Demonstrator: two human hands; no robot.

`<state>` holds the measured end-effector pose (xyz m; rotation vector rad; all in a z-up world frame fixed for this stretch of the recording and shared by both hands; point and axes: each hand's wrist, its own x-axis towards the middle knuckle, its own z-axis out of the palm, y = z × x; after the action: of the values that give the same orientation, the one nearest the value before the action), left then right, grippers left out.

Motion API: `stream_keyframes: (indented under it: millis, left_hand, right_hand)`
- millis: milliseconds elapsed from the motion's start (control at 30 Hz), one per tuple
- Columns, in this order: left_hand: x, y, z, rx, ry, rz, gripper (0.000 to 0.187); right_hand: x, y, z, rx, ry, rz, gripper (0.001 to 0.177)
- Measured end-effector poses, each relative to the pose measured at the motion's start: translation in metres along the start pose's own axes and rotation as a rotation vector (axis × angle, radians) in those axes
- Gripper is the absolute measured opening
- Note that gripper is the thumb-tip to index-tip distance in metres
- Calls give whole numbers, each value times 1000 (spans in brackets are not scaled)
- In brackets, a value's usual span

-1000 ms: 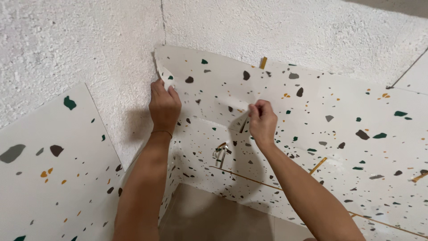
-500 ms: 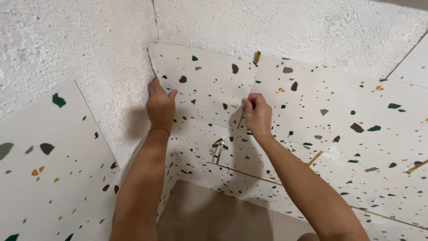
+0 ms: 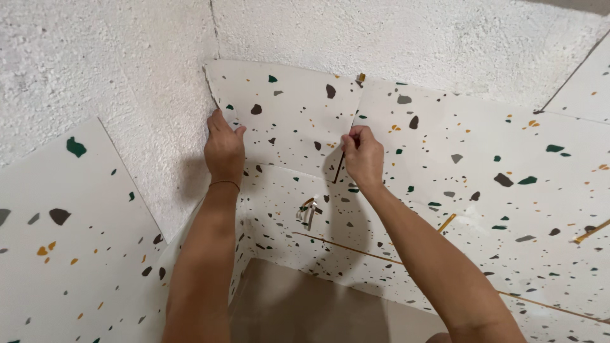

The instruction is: The person installs white terrazzo-patterned tiles on a wall corner. They lift and position each tile, align edges, and press them into place. The person also inserts and adjusts thin gold spacers between tiles to maintain consistent gaps.

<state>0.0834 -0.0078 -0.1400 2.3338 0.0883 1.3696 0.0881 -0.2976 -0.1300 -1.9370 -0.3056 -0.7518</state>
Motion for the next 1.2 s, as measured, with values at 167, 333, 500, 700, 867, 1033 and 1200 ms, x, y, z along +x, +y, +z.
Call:
stream_keyframes:
  millis: [167, 333, 500, 700, 867, 1033, 1200]
  left_hand:
    - [0, -5, 2, 20, 49, 78, 55]
    - [-3, -11, 4, 221, 146, 265, 51]
    - [1, -3, 1, 128, 108, 157, 63]
    - [2, -2, -1, 95, -8, 77, 65]
    - [3, -12, 7, 186, 46, 166, 66]
    - [1, -12, 13, 180, -12, 97, 64]
    - [1, -14, 20, 306, 36, 183, 62]
  right_hand:
    - [0, 1, -1, 28, -1, 38, 11]
    - [0, 5, -7, 46, 3, 33, 10]
    - [-3, 0, 0, 29, 6, 46, 10]
    - [-4, -3, -2, 20, 9, 54, 9]
    - [-4, -1, -2, -8, -10, 61, 11]
    - [-7, 2, 1, 2, 20, 10, 10]
    - [-5, 5, 6, -21, 26, 35, 10]
